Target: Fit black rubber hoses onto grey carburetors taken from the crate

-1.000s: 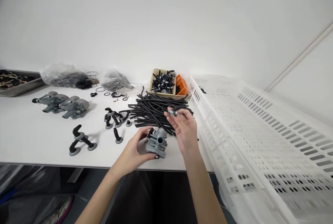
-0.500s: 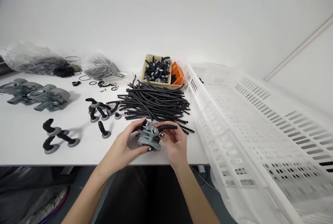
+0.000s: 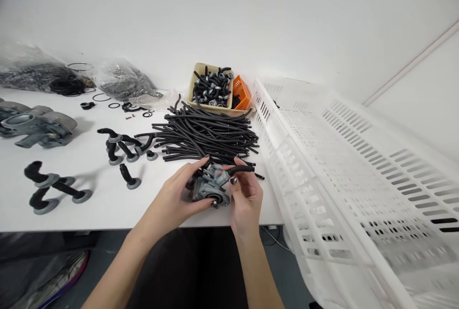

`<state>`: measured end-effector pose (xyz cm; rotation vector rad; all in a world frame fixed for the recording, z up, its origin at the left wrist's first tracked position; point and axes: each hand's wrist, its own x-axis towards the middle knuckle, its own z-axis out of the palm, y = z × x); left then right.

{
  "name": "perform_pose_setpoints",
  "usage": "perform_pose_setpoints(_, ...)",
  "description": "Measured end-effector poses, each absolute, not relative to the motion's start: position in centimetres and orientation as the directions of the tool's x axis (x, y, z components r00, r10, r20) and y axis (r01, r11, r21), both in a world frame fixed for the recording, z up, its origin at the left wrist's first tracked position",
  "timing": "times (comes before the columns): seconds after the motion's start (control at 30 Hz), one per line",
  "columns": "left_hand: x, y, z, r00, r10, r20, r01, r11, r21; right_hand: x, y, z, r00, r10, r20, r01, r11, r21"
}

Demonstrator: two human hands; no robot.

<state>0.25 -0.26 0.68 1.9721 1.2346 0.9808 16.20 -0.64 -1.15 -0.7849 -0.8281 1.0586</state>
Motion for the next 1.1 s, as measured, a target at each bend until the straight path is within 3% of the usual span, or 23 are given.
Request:
perform_pose_setpoints(0.8,1.6,-0.4,0.2,0.205,0.904,0.374,0.551,-0.423,0.72,16.6,-0.4,-1.0,0.316,0.949,0.017,-0.495,0.18,-0.85)
perform_pose_setpoints(1.1,1.5,-0.5,0.2,0.227,0.897,0.379,0.532,-0.44,0.724,16.6,-0.5,-1.1,0.315,0.949,0.03,-0.501,0.193,-0.844)
